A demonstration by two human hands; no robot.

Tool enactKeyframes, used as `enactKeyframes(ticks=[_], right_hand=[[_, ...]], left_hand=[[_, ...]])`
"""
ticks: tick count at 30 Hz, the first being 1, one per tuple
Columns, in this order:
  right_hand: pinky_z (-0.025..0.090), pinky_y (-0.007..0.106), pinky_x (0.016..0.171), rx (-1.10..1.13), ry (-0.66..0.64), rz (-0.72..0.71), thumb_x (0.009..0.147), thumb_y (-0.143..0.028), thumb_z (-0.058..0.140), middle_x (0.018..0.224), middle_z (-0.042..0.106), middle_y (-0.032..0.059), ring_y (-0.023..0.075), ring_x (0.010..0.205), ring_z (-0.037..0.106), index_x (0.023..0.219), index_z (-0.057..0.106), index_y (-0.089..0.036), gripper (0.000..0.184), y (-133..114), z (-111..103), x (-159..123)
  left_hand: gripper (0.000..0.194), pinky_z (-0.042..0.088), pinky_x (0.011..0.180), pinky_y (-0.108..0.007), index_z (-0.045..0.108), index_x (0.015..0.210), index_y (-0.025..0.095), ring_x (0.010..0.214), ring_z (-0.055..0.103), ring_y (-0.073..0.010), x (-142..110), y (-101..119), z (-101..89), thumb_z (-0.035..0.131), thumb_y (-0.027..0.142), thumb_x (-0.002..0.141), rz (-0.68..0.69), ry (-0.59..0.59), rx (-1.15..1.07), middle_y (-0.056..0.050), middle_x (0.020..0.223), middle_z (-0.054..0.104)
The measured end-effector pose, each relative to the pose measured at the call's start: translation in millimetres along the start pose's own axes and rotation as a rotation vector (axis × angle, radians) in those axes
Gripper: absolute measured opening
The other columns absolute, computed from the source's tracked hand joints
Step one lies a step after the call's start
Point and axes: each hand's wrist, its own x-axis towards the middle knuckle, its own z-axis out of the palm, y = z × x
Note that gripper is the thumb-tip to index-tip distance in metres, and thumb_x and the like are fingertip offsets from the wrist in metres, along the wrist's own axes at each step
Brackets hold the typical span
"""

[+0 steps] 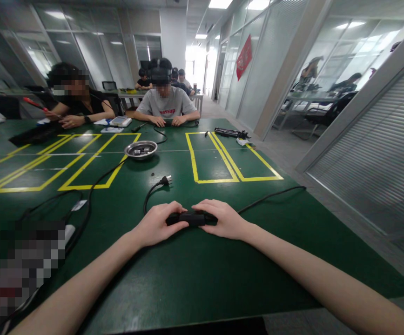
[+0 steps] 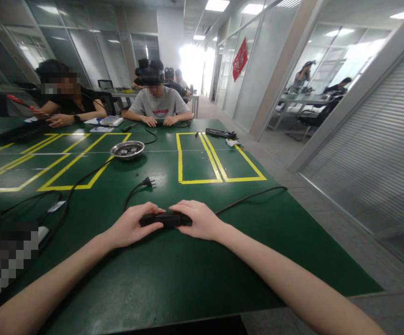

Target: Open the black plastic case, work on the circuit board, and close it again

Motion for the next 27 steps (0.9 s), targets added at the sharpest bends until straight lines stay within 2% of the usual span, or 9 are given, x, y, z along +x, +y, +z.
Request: enactKeyframes(ticks=[2, 4, 7, 14, 19, 27], right_hand=[[0.057, 0.039, 0.085, -0.088, 0.016, -0.026, 0.087, -0.020, 0.071, 0.111, 0.074, 0.0115, 0.0255, 0.098, 0.071, 0.120, 0.068, -0.020, 0.034, 1, 2, 0], [0.056, 0.039, 0.082, -0.126, 0.017, -0.051, 0.090, -0.024, 0.070, 0.107, 0.076, 0.0117, 0.0258, 0.095, 0.071, 0.118, 0.070, -0.020, 0.028, 1, 3, 1], [0.055, 0.039, 0.081, -0.149, 0.020, -0.069, 0.093, -0.030, 0.069, 0.107, 0.077, 0.0114, 0.0256, 0.095, 0.071, 0.119, 0.071, -0.021, 0.028, 1, 2, 2], [0.055, 0.043, 0.083, -0.242, 0.075, -0.166, 0.093, -0.042, 0.071, 0.105, 0.077, 0.0135, 0.0274, 0.094, 0.072, 0.119, 0.071, -0.019, 0.035, 2, 1, 2], [0.056, 0.039, 0.081, -0.239, 0.085, -0.165, 0.096, -0.035, 0.066, 0.104, 0.077, 0.0117, 0.0245, 0.092, 0.072, 0.117, 0.071, -0.022, 0.025, 0, 5, 1], [0.059, 0.037, 0.081, -0.189, 0.115, -0.166, 0.095, -0.029, 0.065, 0.105, 0.076, 0.0107, 0.0244, 0.094, 0.072, 0.120, 0.066, -0.022, 0.026, -1, 9, 2]], left_hand=[[0.033, 0.058, 0.087, -0.034, 0.063, 0.122, 0.021, 0.098, 0.075, -0.0231, 0, 0, 0.3, 0.067, 0.040, 0.096, 0.035, 0.007, 0.029, -0.008, 0.110, 0.078], [0.044, 0.058, 0.090, -0.038, 0.064, 0.130, 0.020, 0.100, 0.074, -0.0251, 0, -1, 1.2, 0.070, 0.043, 0.094, 0.096, -0.005, 0.091, -0.010, 0.112, 0.078], [0.040, 0.058, 0.090, -0.039, 0.068, 0.129, 0.021, 0.097, 0.074, -0.0254, 2, -2, 3.5, 0.068, 0.043, 0.096, 0.165, -0.018, 0.176, -0.011, 0.109, 0.078], [0.033, 0.057, 0.084, -0.038, 0.069, 0.125, 0.018, 0.094, 0.073, -0.0258, 3, 2, 4.3, 0.059, 0.040, 0.102, 0.185, -0.021, 0.250, -0.012, 0.104, 0.078], [0.036, 0.058, 0.090, -0.040, 0.067, 0.129, 0.020, 0.100, 0.074, -0.0258, 4, 3, 6.4, 0.063, 0.038, 0.098, 0.207, 0.011, 0.229, -0.011, 0.111, 0.078], [0.030, 0.059, 0.087, -0.038, 0.069, 0.124, 0.020, 0.097, 0.075, -0.0248, 4, 2, 10.3, 0.063, 0.035, 0.098, 0.245, 0.049, 0.255, -0.011, 0.109, 0.078]])
